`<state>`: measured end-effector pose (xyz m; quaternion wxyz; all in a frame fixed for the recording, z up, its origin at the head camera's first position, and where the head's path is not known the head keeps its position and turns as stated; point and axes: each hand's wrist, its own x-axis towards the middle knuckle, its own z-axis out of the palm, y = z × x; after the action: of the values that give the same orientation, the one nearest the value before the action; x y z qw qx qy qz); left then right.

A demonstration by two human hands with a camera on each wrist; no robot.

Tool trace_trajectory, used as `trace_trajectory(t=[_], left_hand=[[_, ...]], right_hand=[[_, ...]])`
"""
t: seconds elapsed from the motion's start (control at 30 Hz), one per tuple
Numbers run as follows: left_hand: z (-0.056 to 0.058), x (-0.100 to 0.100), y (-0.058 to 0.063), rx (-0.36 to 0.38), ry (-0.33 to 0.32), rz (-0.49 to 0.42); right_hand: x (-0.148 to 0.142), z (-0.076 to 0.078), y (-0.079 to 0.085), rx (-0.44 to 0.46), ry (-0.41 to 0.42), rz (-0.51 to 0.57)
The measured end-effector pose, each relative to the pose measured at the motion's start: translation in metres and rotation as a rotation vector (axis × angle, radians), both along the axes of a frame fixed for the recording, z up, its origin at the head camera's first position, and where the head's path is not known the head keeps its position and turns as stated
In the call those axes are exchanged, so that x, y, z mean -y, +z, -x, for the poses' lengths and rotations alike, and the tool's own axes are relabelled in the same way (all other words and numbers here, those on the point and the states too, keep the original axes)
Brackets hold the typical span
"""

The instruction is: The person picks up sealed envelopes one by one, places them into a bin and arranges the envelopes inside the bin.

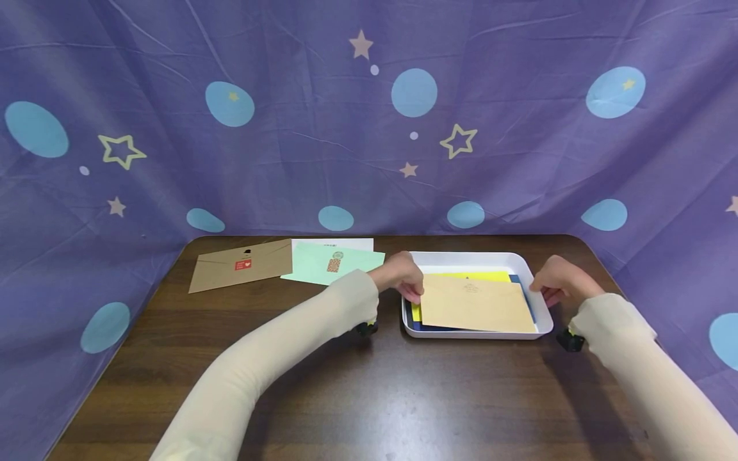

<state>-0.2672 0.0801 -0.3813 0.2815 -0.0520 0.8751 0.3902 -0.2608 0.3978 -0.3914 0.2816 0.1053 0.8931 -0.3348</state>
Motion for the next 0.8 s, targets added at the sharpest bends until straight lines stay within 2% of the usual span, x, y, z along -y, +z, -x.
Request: trace_trajectory(t=[0.3, 0.8], left_hand=[[-0.0017, -0.0010, -0.0034, -0.002, 0.027, -0.062], [-0.0059, 0.0000, -0.0010, -0.014, 0.023, -0.081]], right_hand=[[-0.0012, 0.0022, -0.0007, -0.004, 0.008, -0.021], [-0.0047, 0.0075, -0.0029, 0.007, 0.011, -0.035]])
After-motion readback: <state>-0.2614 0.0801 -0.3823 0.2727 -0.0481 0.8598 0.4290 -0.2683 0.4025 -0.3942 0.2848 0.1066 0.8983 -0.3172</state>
